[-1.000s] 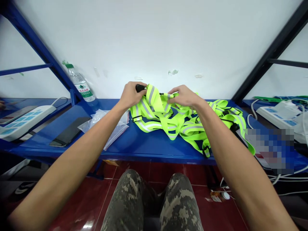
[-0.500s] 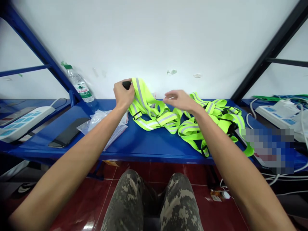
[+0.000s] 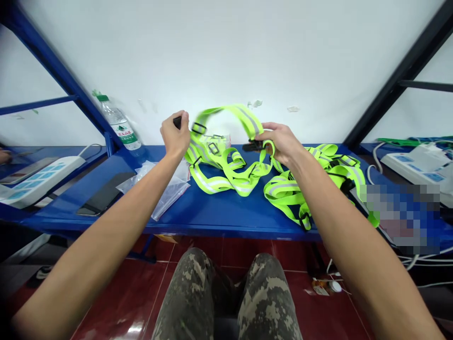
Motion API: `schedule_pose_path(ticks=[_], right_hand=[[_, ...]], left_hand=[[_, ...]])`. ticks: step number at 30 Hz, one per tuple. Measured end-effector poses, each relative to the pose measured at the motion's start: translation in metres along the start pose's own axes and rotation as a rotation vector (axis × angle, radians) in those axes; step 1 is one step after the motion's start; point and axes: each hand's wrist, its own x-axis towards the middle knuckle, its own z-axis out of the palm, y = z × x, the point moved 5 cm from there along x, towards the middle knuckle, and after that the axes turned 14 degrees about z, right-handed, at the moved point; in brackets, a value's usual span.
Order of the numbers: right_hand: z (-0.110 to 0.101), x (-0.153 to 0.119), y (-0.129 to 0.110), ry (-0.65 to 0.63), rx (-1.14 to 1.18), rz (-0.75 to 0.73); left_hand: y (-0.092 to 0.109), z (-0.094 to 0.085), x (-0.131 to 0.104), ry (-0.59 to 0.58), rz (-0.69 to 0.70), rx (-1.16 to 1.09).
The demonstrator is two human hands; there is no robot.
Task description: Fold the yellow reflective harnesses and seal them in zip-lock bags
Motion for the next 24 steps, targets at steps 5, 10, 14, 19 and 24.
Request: schedule_pose_path(ticks=[5,10,14,19,24], right_hand=[[-0.001,0.009,-0.006,0.163,0.467,0.135],[0.024,-0.002,-0.015,0.085,0.382,0.091],[0.029,-0.005,-0.017,0.134,0.223,0.001],[0.019,0.006,-0.012,0.181,0.048,-0.076],[0.006,-0.016,-0.027,0.339,-0.195,-0.313]], left_hand=[[0.028,0.024,-0.014,-0.158,0.081,-0.112],[0.086,0.051,-0.021,-0.555,0.237,-0.33],[0.114,0.053,-0.026,-0.736,0.376,-0.37],[0.116,0.06,-0.035,-0.87,0.399,-0.336],[0.109,0.059,-0.034,-0.838,0.336,-0.283]])
